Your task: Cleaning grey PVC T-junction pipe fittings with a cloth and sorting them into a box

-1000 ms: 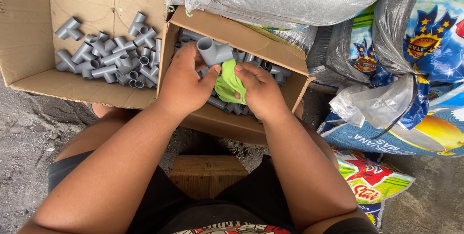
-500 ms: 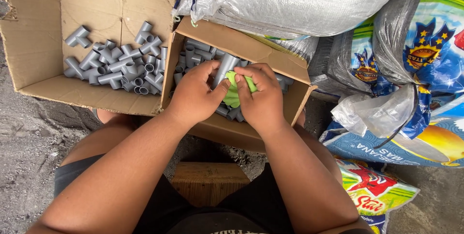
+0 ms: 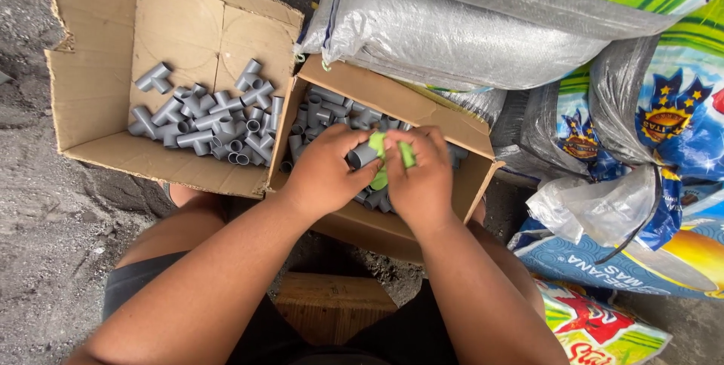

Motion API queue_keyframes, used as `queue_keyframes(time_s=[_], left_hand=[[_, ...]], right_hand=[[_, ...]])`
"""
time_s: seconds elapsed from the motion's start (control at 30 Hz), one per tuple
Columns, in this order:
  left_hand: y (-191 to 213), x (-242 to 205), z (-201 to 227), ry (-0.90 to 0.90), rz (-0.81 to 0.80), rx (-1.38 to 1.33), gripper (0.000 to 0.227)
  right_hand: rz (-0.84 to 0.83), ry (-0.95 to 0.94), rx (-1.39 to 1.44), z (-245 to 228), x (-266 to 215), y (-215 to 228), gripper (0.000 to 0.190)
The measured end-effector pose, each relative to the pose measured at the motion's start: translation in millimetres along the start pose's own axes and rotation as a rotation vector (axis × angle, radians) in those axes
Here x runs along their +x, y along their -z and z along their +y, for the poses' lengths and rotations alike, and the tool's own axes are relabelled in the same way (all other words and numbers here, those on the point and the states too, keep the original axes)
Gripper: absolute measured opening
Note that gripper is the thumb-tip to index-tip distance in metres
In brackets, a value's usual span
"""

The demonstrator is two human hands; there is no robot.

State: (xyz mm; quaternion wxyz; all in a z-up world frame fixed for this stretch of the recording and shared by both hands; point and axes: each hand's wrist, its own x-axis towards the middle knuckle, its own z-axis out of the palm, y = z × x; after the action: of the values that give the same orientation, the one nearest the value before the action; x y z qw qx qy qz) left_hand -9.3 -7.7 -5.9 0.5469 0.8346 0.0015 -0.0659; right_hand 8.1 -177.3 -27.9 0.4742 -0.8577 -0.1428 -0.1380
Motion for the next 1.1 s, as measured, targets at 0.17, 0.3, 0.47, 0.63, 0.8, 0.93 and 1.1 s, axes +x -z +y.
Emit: queue_keyframes(time_s=[0.17, 0.3, 0.47, 0.63, 0.8, 0.93, 1.1], left_hand=[[-6, -2, -16, -0.125, 0.052, 0.151, 0.037], [-10, -6, -30, -0.139, 0.082, 0.216, 0.037], [-12, -12, -48, -0.150, 0.158, 0.277, 0.038], [-2, -23, -44, -0.183, 0.252, 0.279, 0.037], [13, -30, -53, -0.239, 0.281, 0.304, 0.023], [23, -39, -63, -0.252, 0.299, 0.310, 0.021], [34, -46, -73, -0.219, 0.310, 0.268, 0.014]], right_hand=[[-0.011, 0.043, -0.010, -1, -1, -3, 0.007], [0.050, 0.008, -0.090, 8, 3, -2, 0.005], [-0.071, 0.075, 0.004, -18, -7, -15, 0.016], [-0.082, 0.085, -0.093, -6, -2, -20, 0.016], [-0.200, 0.184, -0.028, -27, -20, -38, 0.032], [-0.210, 0.105, -0.016, -18, -12, -50, 0.029], [-0.272, 0.152, 0.030, -36, -32, -71, 0.038]])
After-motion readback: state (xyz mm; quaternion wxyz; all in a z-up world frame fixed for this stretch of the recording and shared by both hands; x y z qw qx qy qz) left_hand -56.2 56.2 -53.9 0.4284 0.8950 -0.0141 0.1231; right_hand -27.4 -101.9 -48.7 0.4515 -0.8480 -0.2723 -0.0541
